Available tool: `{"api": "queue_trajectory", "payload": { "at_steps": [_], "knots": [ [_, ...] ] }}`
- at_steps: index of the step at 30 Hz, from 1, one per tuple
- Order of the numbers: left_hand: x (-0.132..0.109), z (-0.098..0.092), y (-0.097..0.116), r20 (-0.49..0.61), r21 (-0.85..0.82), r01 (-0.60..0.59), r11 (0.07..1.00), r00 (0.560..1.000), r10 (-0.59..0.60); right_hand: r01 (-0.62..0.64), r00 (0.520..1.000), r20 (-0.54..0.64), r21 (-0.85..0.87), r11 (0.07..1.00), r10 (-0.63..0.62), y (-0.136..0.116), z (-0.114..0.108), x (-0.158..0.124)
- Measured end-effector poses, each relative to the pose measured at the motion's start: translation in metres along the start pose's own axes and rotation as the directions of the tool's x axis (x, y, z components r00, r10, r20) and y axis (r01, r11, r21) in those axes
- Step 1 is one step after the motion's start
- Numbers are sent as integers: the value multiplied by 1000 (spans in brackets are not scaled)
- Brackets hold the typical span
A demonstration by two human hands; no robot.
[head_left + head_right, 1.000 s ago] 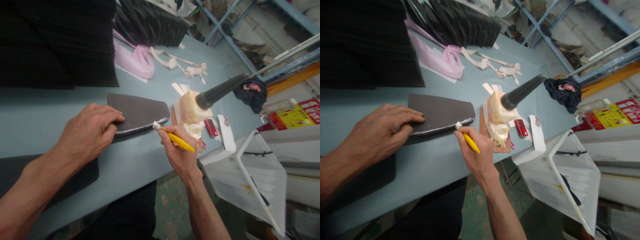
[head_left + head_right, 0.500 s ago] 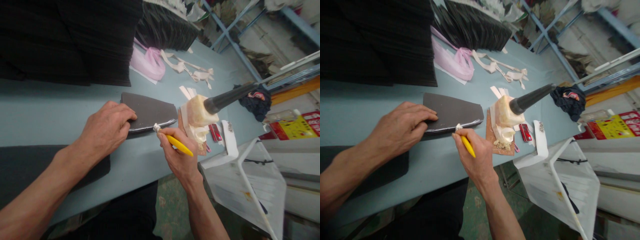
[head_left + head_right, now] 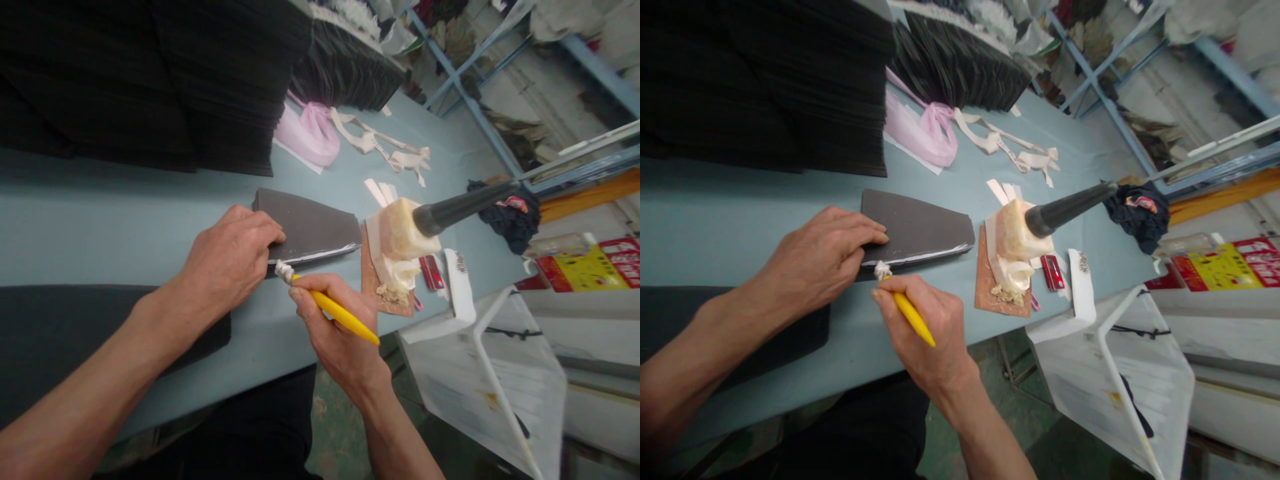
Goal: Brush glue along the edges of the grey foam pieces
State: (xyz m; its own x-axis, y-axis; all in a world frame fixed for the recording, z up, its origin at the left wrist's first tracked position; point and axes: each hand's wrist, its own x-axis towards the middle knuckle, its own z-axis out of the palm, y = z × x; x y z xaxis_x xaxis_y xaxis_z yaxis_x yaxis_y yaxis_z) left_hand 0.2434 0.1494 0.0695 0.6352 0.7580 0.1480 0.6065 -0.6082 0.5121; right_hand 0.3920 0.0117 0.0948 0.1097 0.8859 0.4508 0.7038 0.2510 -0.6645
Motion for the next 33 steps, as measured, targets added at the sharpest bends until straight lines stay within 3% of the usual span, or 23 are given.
{"api": "queue_trajectory", "payload": {
  "at_steps": [4,10,13,18,21,28,33],
  "knots": [
    [0,1,-3,-18,-32,-42,999,999,42,-136,988,-63,73,988,140,3,-5,0],
    [3,-4,-7,36,-28,-85,996,996,86,-285,911,-248,203,937,331,20,-12,11],
    [5,-9,-9,48,-29,-95,995,994,97,-324,900,-197,290,900,388,19,-5,16],
    [10,-15,-14,97,-15,-133,991,986,134,-319,926,-45,441,839,376,9,19,18],
    [13,-17,-17,114,-17,-146,989,983,147,-343,920,-12,464,817,393,9,27,18],
    [14,-20,-11,123,22,-137,990,983,133,-414,856,-147,378,828,495,30,5,15],
    [14,-18,-11,100,21,-119,993,988,117,-407,844,-206,355,842,495,23,-2,16]
  ]
}}
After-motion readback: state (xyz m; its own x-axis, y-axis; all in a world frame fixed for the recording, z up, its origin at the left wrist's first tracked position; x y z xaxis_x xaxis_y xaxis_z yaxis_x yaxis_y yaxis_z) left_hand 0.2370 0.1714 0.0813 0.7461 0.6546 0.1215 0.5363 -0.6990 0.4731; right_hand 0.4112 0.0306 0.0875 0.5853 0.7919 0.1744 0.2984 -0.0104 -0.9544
